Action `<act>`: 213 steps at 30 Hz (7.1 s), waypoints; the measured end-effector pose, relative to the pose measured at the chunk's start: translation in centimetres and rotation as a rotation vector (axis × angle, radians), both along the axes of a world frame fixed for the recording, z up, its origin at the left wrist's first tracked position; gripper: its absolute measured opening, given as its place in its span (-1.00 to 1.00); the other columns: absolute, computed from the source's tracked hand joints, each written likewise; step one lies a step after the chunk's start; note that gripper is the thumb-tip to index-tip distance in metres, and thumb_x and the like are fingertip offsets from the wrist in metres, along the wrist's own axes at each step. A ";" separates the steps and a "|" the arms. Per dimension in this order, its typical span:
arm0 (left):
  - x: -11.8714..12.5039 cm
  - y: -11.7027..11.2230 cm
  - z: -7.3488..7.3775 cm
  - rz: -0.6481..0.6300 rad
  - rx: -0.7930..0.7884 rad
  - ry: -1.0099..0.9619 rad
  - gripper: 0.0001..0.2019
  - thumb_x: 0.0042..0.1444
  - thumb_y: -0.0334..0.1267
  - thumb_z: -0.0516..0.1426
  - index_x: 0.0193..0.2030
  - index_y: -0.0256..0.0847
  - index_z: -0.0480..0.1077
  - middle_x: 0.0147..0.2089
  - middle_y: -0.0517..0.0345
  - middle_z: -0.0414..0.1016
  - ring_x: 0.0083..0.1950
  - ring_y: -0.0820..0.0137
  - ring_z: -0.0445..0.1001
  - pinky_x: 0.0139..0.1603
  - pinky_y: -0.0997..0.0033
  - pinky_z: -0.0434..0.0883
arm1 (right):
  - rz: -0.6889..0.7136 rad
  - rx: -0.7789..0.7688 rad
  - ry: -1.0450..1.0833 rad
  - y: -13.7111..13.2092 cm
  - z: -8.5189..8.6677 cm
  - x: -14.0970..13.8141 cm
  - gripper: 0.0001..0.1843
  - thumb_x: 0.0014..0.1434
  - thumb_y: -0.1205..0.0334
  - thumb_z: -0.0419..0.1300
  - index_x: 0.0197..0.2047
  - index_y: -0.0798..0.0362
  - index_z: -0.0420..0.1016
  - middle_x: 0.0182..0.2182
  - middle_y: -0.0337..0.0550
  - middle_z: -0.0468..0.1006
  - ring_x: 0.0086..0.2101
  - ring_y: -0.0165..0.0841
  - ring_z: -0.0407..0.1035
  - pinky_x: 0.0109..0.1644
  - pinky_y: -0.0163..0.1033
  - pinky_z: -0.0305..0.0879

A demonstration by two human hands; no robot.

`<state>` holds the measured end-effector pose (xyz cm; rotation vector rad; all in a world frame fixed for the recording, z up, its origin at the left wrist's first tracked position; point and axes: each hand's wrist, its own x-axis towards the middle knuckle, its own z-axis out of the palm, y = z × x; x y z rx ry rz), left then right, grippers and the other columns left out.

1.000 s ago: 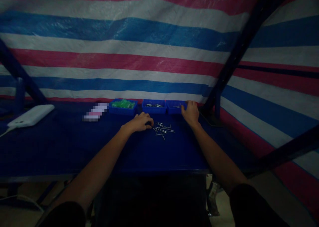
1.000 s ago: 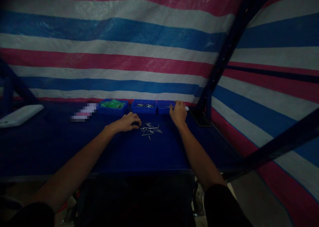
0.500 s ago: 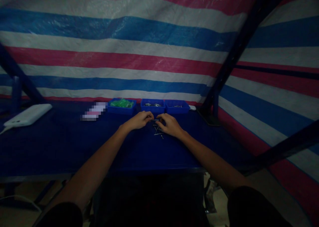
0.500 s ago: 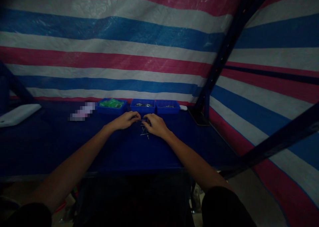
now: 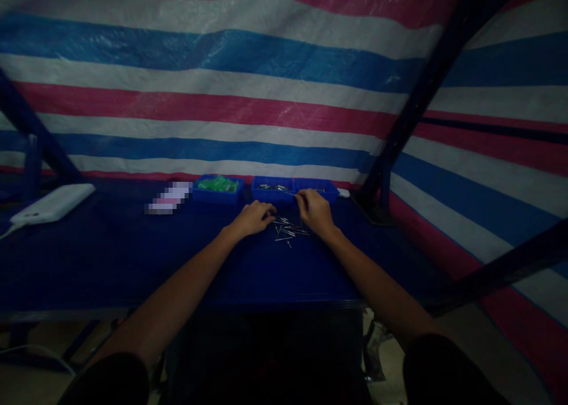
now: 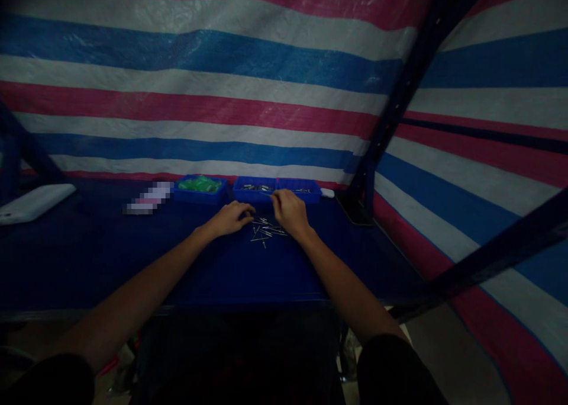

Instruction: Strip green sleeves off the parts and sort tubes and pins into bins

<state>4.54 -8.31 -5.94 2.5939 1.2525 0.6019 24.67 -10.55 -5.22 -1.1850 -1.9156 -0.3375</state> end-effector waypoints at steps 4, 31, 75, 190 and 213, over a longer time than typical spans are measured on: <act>-0.4 0.0 -0.2 -0.008 0.016 0.111 -0.85 0.05 -0.19 0.09 -0.24 -0.10 0.42 -0.15 0.09 0.44 -0.01 0.19 0.33 -0.02 0.14 0.19 | -0.216 0.109 0.182 1.7 1.7 2.6 -0.64 0.29 0.20 -0.26 -0.12 0.14 0.29 -0.30 0.06 0.47 -0.28 -0.19 0.37 -0.20 -0.14 0.20; 0.9 -0.6 1.1 -0.017 0.026 -0.067 -0.69 0.23 -0.27 -0.20 -0.28 -0.26 0.34 -0.31 0.12 0.44 -0.25 0.39 0.39 -0.20 0.41 0.30 | 0.143 -0.180 -0.041 -0.8 -0.9 -1.0 -0.77 0.21 0.22 0.01 -0.44 0.04 0.36 -0.52 -0.22 0.45 -0.47 -0.41 0.33 -0.37 -0.34 0.11; 0.7 -0.6 -0.4 -0.017 0.067 0.091 -0.85 0.08 -0.27 0.08 -0.20 -0.14 0.41 -0.12 0.06 0.39 -0.02 0.20 0.28 -0.04 0.18 0.22 | -0.392 0.202 0.175 1.4 2.0 3.2 -0.70 0.25 0.12 -0.12 -0.25 0.11 0.35 -0.47 -0.05 0.48 -0.40 -0.26 0.38 -0.27 -0.19 0.19; -2.7 0.5 1.7 -0.242 -0.310 0.058 -0.74 -0.08 -0.29 0.18 -0.18 -0.11 0.46 -0.15 0.18 0.43 -0.16 0.39 0.39 -0.14 0.51 0.25 | -0.284 0.198 0.332 1.6 3.0 4.0 -0.68 0.25 0.09 -0.12 -0.16 0.12 0.30 -0.46 -0.12 0.44 -0.44 -0.33 0.35 -0.31 -0.25 0.20; 0.6 -0.1 0.2 0.088 -0.089 -0.236 -0.48 0.17 0.02 -0.17 -0.51 -0.28 0.42 -0.60 0.18 0.36 -0.53 0.44 0.33 -0.49 0.50 0.17 | 0.205 -0.219 -0.160 -0.8 -0.8 -1.2 -0.85 0.21 0.23 0.03 -0.29 0.07 0.39 -0.41 -0.16 0.48 -0.39 -0.40 0.34 -0.31 -0.33 0.14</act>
